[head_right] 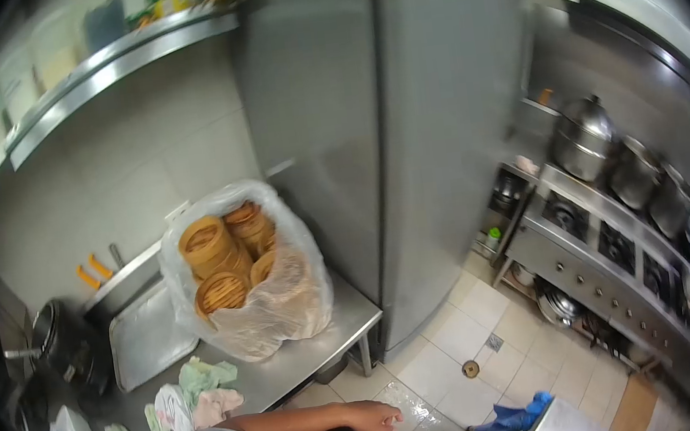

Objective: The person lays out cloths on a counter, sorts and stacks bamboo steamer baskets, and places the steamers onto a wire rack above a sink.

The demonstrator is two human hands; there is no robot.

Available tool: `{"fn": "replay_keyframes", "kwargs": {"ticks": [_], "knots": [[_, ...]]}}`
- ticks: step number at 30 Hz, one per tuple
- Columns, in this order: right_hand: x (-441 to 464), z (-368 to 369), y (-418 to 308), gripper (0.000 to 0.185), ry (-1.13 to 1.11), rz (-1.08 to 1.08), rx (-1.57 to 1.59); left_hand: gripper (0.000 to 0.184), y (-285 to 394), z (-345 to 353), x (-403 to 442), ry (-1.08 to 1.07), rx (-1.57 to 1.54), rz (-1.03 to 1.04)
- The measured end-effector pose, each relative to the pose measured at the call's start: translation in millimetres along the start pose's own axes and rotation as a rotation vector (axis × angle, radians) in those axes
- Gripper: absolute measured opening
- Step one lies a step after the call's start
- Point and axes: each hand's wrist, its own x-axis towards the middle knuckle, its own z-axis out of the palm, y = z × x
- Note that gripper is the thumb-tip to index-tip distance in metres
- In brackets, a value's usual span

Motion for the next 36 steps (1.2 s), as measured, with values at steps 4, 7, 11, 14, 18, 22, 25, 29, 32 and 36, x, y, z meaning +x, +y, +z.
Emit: {"fn": "replay_keyframes", "kwargs": {"ticks": [4, 7, 11, 14, 18, 22, 25, 29, 32, 36], "knots": [[74.2, 57.4, -130.8, 0.036, -0.313, -0.337, -0.140, 0.042, 17.7, -64.1, -43.7, 0.241, -0.136, 0.079], [105.1, 105.7, -196.0, 0.043, -0.452, -0.499, -0.080, 0.029, 22.3, -105.1, -87.9, 0.621, -0.152, 0.207], [126.0, 166.4, -273.8, 0.042, -0.810, -0.498, 0.243, 0.023, 11.2, -144.6, -157.2, 1.429, 0.164, 0.230], [132.2, 207.2, -327.8, 0.057, -1.022, -0.585, 0.336, 0.034, -0.9, -144.6, -203.9, 1.915, 0.419, -0.114], [127.9, 243.3, -412.5, 0.058, -1.089, -0.909, 0.381, 0.051, -32.7, -108.3, -207.8, 2.116, 0.417, -0.476], [122.5, 291.4, -459.6, 0.059, -1.061, -1.215, 0.483, 0.054, -32.6, -72.1, -160.1, 2.171, 0.166, -0.620], [125.6, 336.6, -458.0, 0.050, -0.915, -1.330, 0.583, 0.049, -46.2, -46.4, -120.0, 2.086, -0.048, -0.578], [142.2, 369.3, -439.2, 0.022, -0.822, -1.394, 0.726, 0.046, -78.8, -10.5, -77.2, 1.692, -0.032, -0.776], [139.9, 369.9, -436.5, 0.019, -0.848, -1.348, 0.794, 0.044, -88.6, 0.5, -59.5, 1.283, -0.118, -0.903], [138.2, 388.5, -418.4, 0.013, -0.835, -1.139, 0.796, 0.046, -82.6, 8.0, -54.3, 1.393, -0.083, -0.955]]}}
